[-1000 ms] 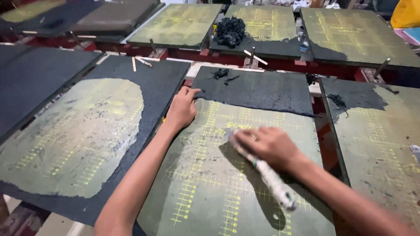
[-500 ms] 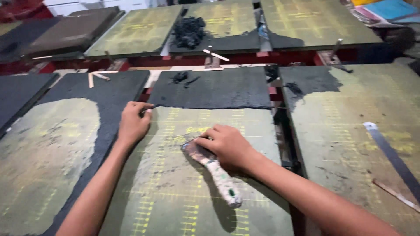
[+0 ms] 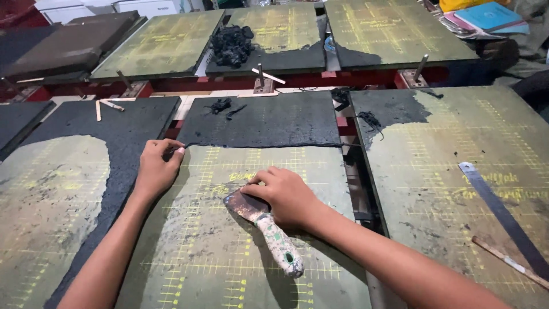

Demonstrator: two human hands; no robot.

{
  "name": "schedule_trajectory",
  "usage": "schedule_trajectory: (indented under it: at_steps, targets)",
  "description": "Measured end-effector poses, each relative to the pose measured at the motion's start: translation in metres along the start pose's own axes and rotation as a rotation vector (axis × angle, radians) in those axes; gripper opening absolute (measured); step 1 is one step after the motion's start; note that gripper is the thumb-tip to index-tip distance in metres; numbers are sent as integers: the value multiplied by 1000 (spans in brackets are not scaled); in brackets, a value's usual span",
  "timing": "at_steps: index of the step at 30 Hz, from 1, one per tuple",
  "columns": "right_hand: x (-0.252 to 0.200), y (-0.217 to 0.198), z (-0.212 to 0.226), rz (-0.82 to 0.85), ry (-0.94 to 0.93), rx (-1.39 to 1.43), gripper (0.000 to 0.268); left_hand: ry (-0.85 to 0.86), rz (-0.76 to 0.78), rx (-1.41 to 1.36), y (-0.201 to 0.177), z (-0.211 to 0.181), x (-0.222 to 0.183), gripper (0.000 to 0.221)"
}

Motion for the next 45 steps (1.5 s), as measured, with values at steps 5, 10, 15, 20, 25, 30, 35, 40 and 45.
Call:
schedule_trajectory:
  at_steps: [5,10,15,20,25,30,35,40,45]
  targets:
    - [1,-3,0,20,9,19,36,20,-7,-5,0,2,2,14]
    - [3,-2,-1,18,-5,53,34,56,-22,22,0,3,3,15]
    - [6,-7,2,49,18,47,39,85,-47,60,2,5,3,19]
    - [7,-7,4,81,43,43,43,149,-100,95,10,18,7,17]
    - [7,-6,7,90,66,31,45,413,-287,461,12,-19,8,29]
    - [5,-3,5,19,17,16,29,644,55,50,38,-119,2,26]
    - [2,3,-1,9,-4,20,27,692,175,12,79,-160,15,24]
    - [2,-3,-3,-12,-1,12,26,643,156,34,107,-166,26,22]
    - [3,3,-5,15,-23,37,22,494,446,237,127,-167,45,20]
Point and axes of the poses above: each hand's wrist, its own x-axis towards the middle knuckle, its own y-axis out of the palm, z = x × y, the point moved 4 cm from there along x, towards the middle knuckle, and after that the axes turned 9 degrees about x, right-handed, at the moved point
